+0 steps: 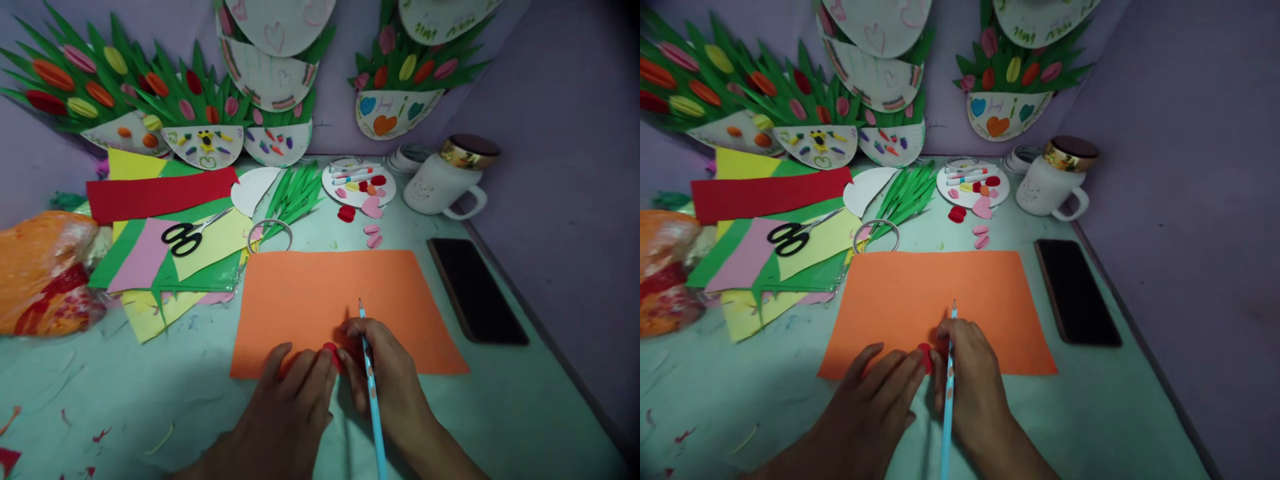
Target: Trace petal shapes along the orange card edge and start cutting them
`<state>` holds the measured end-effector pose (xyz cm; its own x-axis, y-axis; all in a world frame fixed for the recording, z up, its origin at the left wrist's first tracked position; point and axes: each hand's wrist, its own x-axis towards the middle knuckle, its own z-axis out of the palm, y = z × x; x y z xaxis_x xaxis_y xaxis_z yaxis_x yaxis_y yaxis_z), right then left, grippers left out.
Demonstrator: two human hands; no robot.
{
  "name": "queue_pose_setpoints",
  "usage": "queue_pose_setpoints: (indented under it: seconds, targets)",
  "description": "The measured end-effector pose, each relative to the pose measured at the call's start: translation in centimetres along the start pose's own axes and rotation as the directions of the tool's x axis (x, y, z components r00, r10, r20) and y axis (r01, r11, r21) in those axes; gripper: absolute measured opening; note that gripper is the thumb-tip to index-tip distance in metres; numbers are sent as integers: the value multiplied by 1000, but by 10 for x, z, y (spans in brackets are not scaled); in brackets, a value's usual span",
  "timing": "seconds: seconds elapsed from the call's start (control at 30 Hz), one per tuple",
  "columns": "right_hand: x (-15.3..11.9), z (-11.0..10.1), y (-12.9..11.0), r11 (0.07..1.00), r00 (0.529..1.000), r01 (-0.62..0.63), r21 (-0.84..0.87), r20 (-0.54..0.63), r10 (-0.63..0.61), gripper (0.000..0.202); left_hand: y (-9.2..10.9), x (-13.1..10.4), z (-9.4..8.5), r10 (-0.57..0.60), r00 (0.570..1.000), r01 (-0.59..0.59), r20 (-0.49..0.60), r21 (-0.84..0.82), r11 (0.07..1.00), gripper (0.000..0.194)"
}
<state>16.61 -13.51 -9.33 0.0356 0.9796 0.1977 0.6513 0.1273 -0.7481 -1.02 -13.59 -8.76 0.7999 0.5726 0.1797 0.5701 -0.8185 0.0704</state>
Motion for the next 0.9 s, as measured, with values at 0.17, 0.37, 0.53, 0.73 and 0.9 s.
queue_pose_setpoints:
  seconds: [0.17,0.37,0.53,0.73,0.9]
  targets:
    - [2,-10,5,997,999,34,68,21,-35,8,7,3,2,-9,998,13,-57,71,997,31]
    - [5,-33,2,981,995,-83,176,-42,92,20,9,4,4,-49,991,57,-127,57,997,28]
    - [17,-18,0,970,996,81,229,-63,-68,16,10,3,8,-46,985,66,-168,111,992,28]
    - [20,-4,11,962,984,158,221,45,-172,20,11,3,6,-51,988,72,-149,136,988,29]
    - [18,-7,9,959,980,146,242,94,-173,21,11,1,7,-54,985,70,-161,93,993,32]
